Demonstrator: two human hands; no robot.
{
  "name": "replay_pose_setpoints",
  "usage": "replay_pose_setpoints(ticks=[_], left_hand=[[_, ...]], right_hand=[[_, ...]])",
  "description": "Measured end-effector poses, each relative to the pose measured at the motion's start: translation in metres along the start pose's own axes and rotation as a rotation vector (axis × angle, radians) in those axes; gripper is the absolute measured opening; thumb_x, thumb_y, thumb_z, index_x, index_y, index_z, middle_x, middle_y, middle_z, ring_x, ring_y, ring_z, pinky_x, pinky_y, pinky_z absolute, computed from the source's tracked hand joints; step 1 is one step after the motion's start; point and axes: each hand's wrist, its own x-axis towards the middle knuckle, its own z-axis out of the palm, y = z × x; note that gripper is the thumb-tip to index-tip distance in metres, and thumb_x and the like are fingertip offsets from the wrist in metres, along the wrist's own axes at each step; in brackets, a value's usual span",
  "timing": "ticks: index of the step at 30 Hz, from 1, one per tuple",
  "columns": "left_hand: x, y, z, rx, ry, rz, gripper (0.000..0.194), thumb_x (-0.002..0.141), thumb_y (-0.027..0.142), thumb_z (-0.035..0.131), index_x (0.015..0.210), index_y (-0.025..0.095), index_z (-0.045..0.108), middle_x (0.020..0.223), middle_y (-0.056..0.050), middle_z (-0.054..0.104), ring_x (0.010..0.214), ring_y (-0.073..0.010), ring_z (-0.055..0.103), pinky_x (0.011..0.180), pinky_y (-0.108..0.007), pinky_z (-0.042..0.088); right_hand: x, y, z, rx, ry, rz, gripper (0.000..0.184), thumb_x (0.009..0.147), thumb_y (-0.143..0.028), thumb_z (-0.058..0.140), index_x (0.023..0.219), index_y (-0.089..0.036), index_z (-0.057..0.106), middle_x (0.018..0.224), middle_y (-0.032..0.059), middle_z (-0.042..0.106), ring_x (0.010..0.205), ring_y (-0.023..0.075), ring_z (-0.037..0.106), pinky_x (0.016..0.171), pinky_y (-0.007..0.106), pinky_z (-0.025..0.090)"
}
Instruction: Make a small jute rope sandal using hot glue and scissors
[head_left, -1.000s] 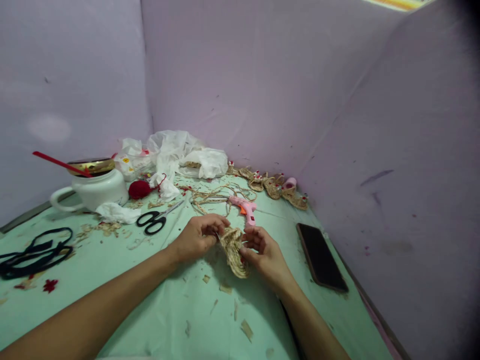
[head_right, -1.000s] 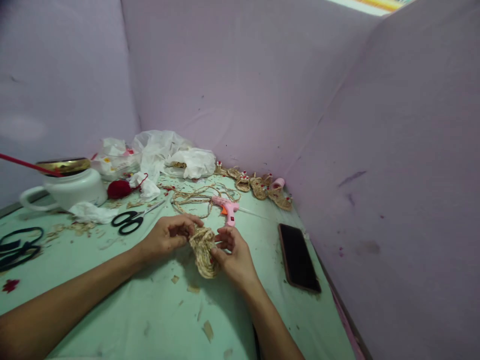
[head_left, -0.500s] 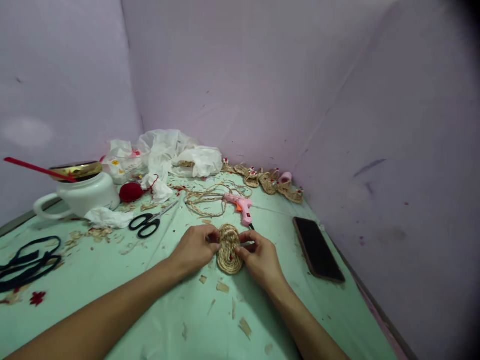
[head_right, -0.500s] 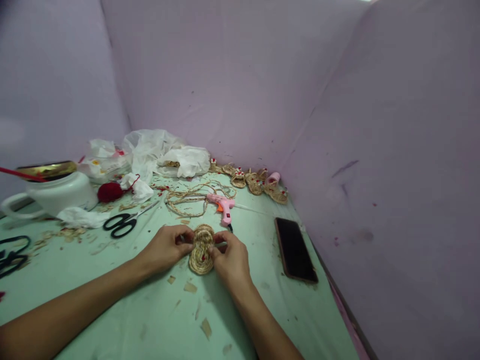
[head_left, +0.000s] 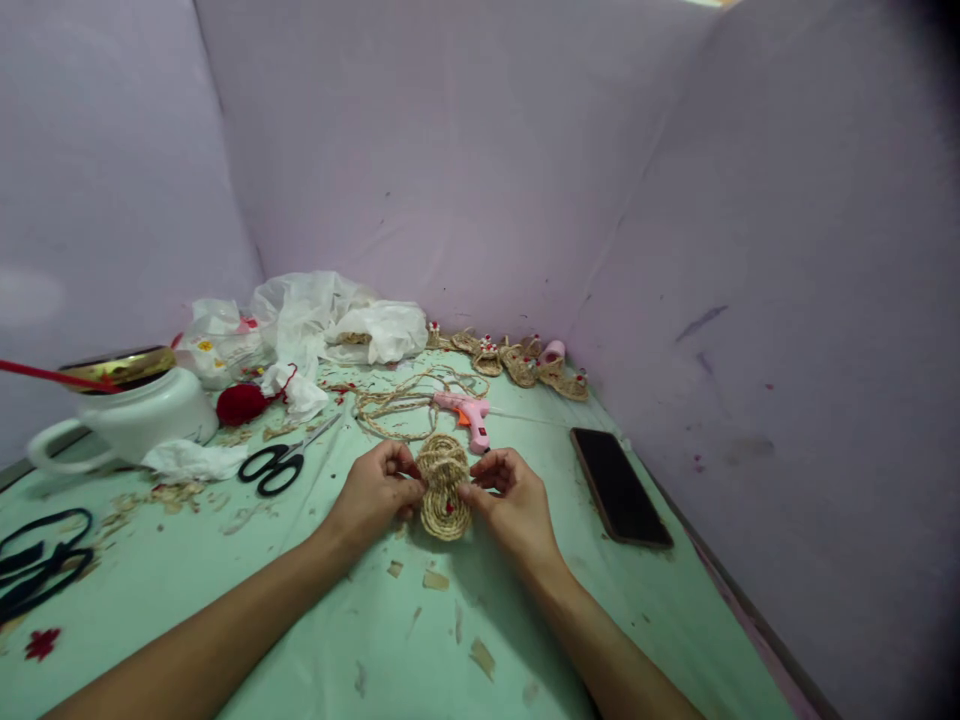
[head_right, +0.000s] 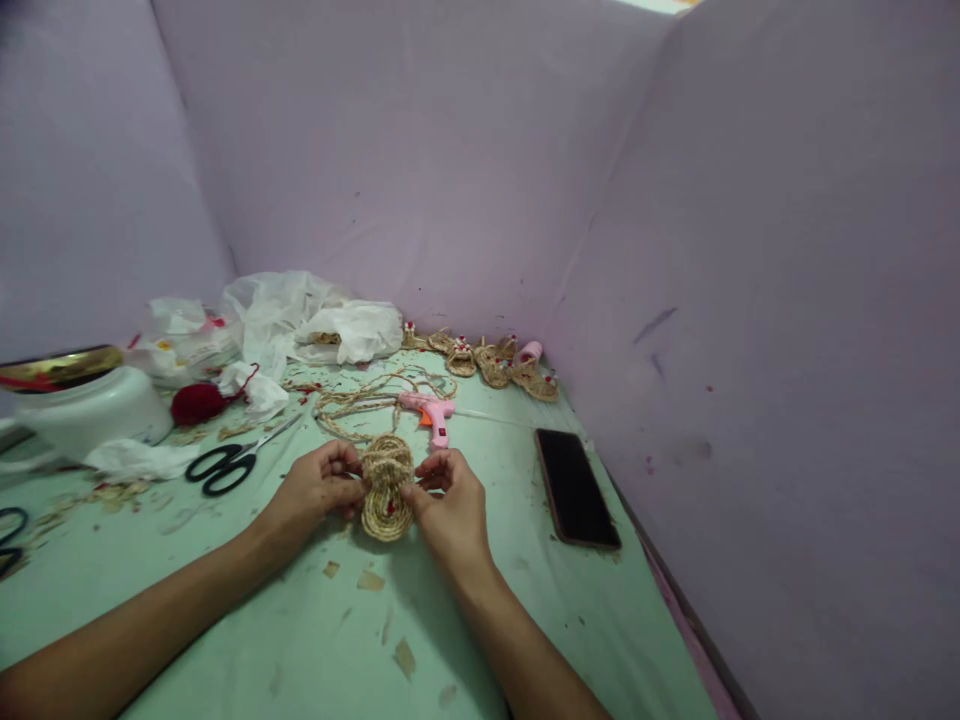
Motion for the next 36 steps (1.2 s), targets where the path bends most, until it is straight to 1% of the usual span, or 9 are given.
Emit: replay_pose_setpoints(ticks=[5,9,13,15,20,24,28,33,36], left_hand=[[-0.002,0.009,-0.002,-0.226,0.056,-0.087,0.045,0.053,0.016,0.059,0.097,0.017,0.048,0.084,-0.002,0.059,0.063,-0.0141,0.058,0.049,-0.024,0.046],[0.001,0.01,-0.009,-0.324,0.147,-0.126,0.033,0.059,0.021,0.05,0.092,0.014,0.051,0.082,-0.007,0.06,0.061,-0.0136,0.058,0.048,-0.023,0.044],[0.004,0.014,-0.013,-0.337,0.228,-0.075,0.028,0.066,0.03,0.055,0.088,0.014,0.054,0.08,-0.005,0.06,0.063,-0.0121,0.056,0.048,-0.02,0.042],[0.003,0.018,-0.012,-0.303,0.167,-0.048,0.03,0.063,0.032,0.064,0.087,0.014,0.059,0.081,-0.004,0.062,0.067,-0.013,0.057,0.051,-0.02,0.043],[-0.004,0.021,-0.006,-0.067,-0.123,-0.038,0.027,0.056,0.03,0.071,0.075,0.012,0.063,0.065,-0.003,0.063,0.059,-0.0129,0.055,0.057,-0.024,0.043],[-0.004,0.018,-0.005,-0.011,-0.134,-0.028,0.02,0.05,0.024,0.07,0.062,0.012,0.06,0.056,0.0,0.059,0.052,-0.0112,0.049,0.051,-0.023,0.038],[-0.003,0.017,-0.004,0.035,-0.136,-0.014,0.017,0.049,0.021,0.069,0.059,0.013,0.058,0.054,0.001,0.056,0.051,-0.0107,0.048,0.049,-0.022,0.036],[-0.002,0.013,-0.004,0.05,-0.133,-0.004,0.016,0.05,0.015,0.069,0.059,0.014,0.057,0.055,0.003,0.055,0.051,-0.01,0.048,0.048,-0.021,0.036],[-0.001,0.014,-0.007,0.007,-0.142,-0.03,0.025,0.048,0.014,0.072,0.069,0.014,0.057,0.06,0.002,0.058,0.053,-0.0113,0.052,0.049,-0.022,0.041]], right_hand=[[-0.01,-0.007,0.004,0.017,0.058,-0.064,0.02,0.061,-0.02,0.066,0.074,-0.021,0.051,0.07,-0.0023,0.055,0.062,0.0137,0.056,0.058,0.026,0.049],[-0.011,-0.011,0.003,0.018,0.094,-0.109,0.024,0.063,-0.018,0.065,0.08,-0.022,0.05,0.074,-0.0021,0.056,0.064,0.0133,0.057,0.06,0.027,0.049],[-0.007,-0.015,0.0,0.126,0.016,-0.005,0.034,0.058,-0.017,0.067,0.086,-0.021,0.048,0.075,-0.001,0.06,0.063,0.013,0.058,0.062,0.027,0.049],[-0.005,-0.015,-0.001,0.159,-0.061,0.043,0.037,0.056,-0.018,0.067,0.088,-0.021,0.048,0.072,-0.0008,0.062,0.061,0.0135,0.059,0.061,0.028,0.049],[-0.004,-0.01,-0.002,0.111,-0.178,0.017,0.032,0.057,-0.016,0.065,0.086,-0.021,0.053,0.07,-0.0007,0.062,0.06,0.0144,0.058,0.054,0.026,0.048],[-0.007,-0.006,-0.005,-0.027,-0.227,-0.126,0.023,0.062,-0.011,0.062,0.083,-0.022,0.061,0.092,0.0021,0.057,0.071,0.0134,0.055,0.057,0.024,0.046],[-0.006,0.0,-0.006,-0.234,-0.277,-0.308,0.016,0.071,-0.012,0.06,0.082,-0.022,0.063,0.085,0.0019,0.057,0.074,0.015,0.055,0.06,0.025,0.045],[-0.005,0.003,-0.005,-0.239,-0.291,-0.324,0.015,0.071,-0.011,0.061,0.08,-0.022,0.064,0.079,0.0012,0.063,0.077,0.0171,0.057,0.066,0.027,0.045],[-0.005,0.0,-0.006,-0.199,-0.244,-0.323,0.014,0.069,-0.012,0.063,0.078,-0.022,0.063,0.079,0.0007,0.063,0.075,0.0169,0.057,0.067,0.028,0.045]])
